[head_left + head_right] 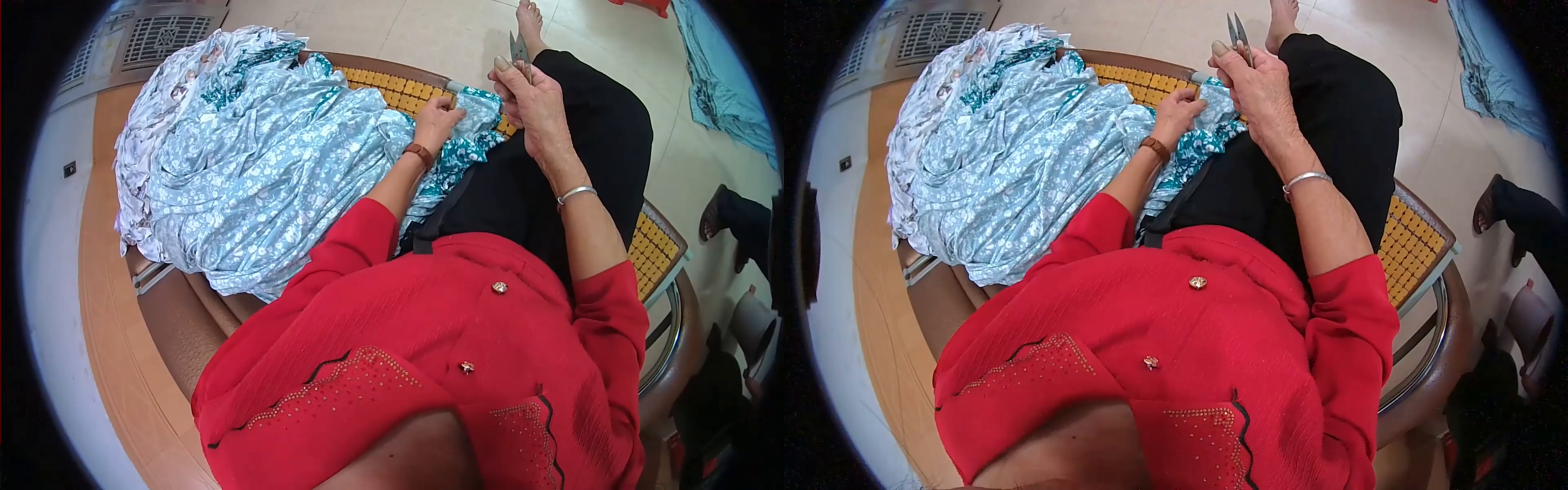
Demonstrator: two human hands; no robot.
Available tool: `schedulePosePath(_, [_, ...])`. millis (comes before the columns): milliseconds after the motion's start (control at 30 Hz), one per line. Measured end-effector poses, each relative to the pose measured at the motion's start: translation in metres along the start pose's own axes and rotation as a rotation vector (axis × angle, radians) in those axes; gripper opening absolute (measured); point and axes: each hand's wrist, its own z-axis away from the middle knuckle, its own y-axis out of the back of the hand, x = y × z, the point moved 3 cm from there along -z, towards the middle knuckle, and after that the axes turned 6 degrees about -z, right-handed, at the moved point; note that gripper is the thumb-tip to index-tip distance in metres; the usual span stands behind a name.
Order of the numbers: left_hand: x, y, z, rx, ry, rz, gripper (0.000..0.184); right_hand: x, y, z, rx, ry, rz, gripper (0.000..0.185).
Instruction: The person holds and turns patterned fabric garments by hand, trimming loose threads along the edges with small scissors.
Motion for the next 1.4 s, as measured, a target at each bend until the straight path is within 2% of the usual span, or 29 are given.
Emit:
schedulePosePath(133, [-0.005,-0.002,-0.017,0.008,-0.054,-0.172,0.014,0.0,0.0,-0.001,-0.01,0.0,0.072,0.022])
schedulePosePath(333, [0.016,-0.005,0.0,0.011,-0.224,-0.119,0.017,0.004,0.003,-0.005,0.012,0.051,0.156,0.023])
schedulePosePath(467, [0.062,0.007,0.052,-0.081,-0.259,0.402,0.018,0.02,0.007,-0.018,-0.032,0.447,0.336,0.02])
schedulePosePath(500, [0.065,0.01,0.059,-0.077,-0.259,0.402,0.018,0.02,0.005,-0.018,-0.036,0.446,0.335,0.02])
schedulePosePath(667, [0.075,0.024,0.083,-0.023,-0.387,0.317,0.016,0.016,0.001,-0.01,-0.087,0.248,0.339,0.02])
schedulePosePath(800, [0.077,0.034,0.089,-0.004,-0.573,0.244,0.016,0.007,-0.01,0.004,-0.2,-0.071,0.376,0.017])
schedulePosePath(967, [0.076,0.036,0.088,0.044,-0.622,0.209,0.017,0.009,-0.009,0.007,-0.241,-0.259,0.342,0.015])
schedulePosePath(1167, [0.082,0.031,0.092,0.013,-0.649,0.125,0.012,0.016,-0.004,0.001,-0.268,-0.223,0.085,0.01])
schedulePosePath(1300, [0.093,0.023,0.096,-0.186,-0.32,0.415,0.008,0.01,-0.009,0.005,-0.306,-0.192,0.067,0.007])
schedulePosePath(1333, [0.092,0.023,0.095,-0.187,-0.32,0.415,0.008,0.012,-0.008,0.004,-0.305,-0.192,0.066,0.007])
schedulePosePath(1400, [0.09,0.023,0.087,-0.289,-0.264,0.425,0.01,0.014,-0.008,0.0,-0.321,0.022,0.169,0.007])
